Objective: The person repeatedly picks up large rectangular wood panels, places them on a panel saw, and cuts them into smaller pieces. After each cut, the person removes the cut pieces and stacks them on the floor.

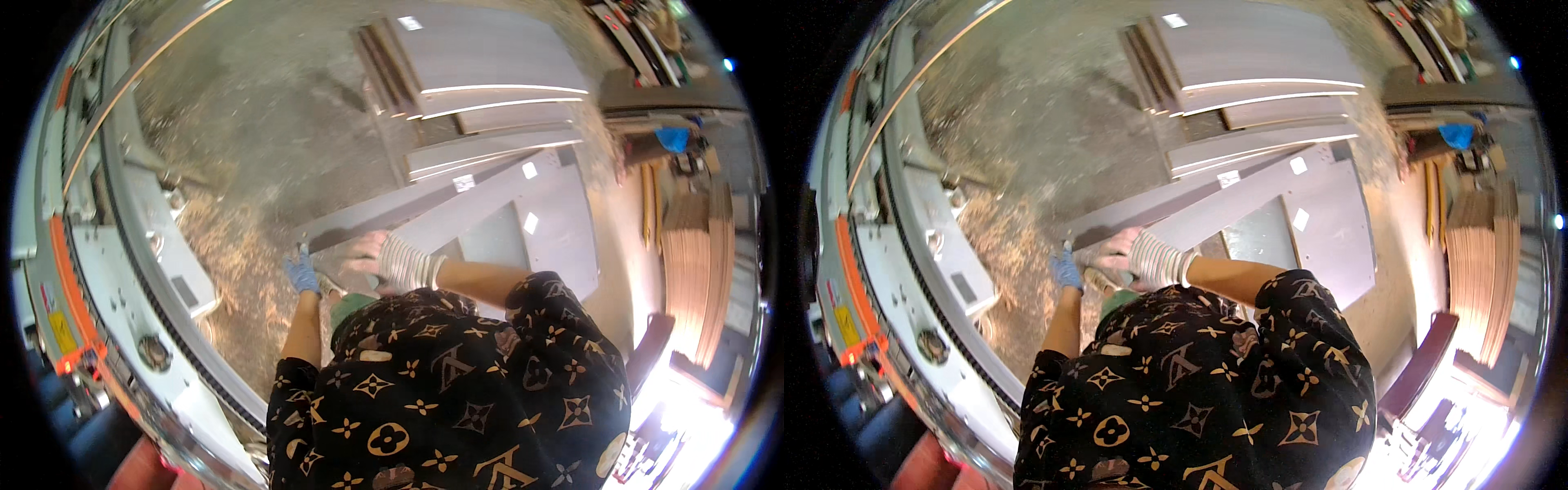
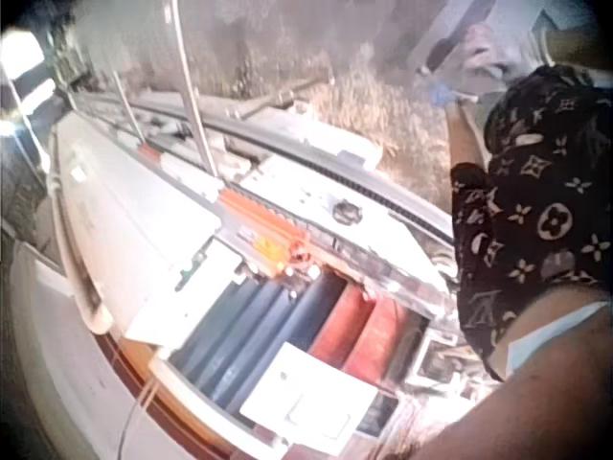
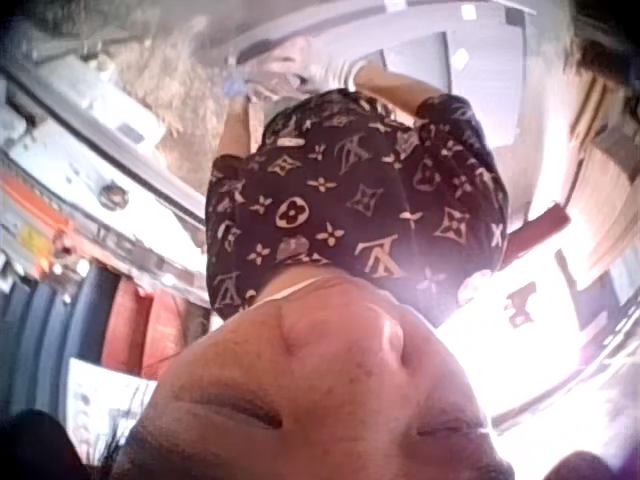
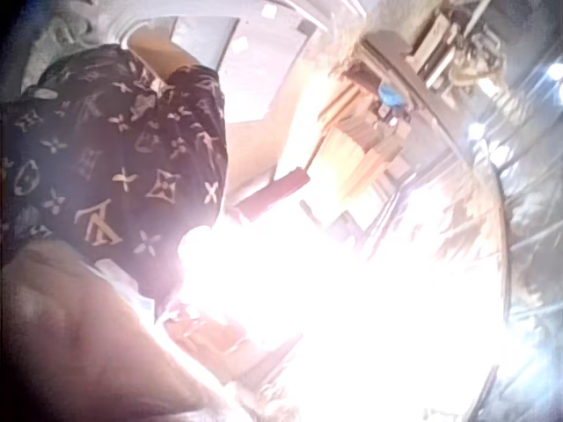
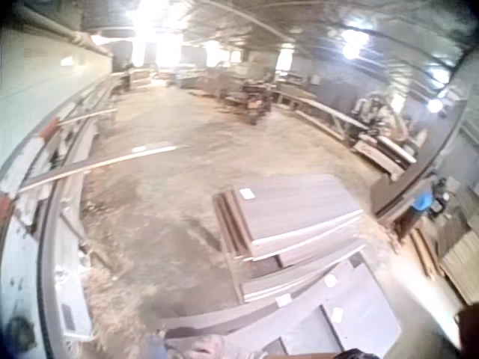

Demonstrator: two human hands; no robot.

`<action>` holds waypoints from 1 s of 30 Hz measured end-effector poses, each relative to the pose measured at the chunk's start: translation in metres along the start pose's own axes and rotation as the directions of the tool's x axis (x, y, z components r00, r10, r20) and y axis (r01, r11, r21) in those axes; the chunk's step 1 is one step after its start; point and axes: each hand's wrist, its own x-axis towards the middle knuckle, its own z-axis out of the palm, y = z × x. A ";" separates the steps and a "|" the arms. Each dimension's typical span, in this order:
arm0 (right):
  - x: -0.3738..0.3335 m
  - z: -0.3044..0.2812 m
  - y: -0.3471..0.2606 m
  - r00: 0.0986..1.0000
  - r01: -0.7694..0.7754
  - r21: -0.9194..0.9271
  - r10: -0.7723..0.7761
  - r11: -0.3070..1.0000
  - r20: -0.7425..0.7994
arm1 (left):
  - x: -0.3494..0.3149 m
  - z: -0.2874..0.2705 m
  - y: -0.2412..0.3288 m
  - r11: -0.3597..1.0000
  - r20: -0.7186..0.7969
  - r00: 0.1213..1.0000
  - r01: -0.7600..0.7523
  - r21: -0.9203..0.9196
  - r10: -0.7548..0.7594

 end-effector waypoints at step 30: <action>0.078 0.013 -0.032 0.975 0.115 -0.153 -0.082 0.982 0.207 | -0.081 -0.211 0.149 0.625 -0.022 0.997 -0.065 -0.778 0.077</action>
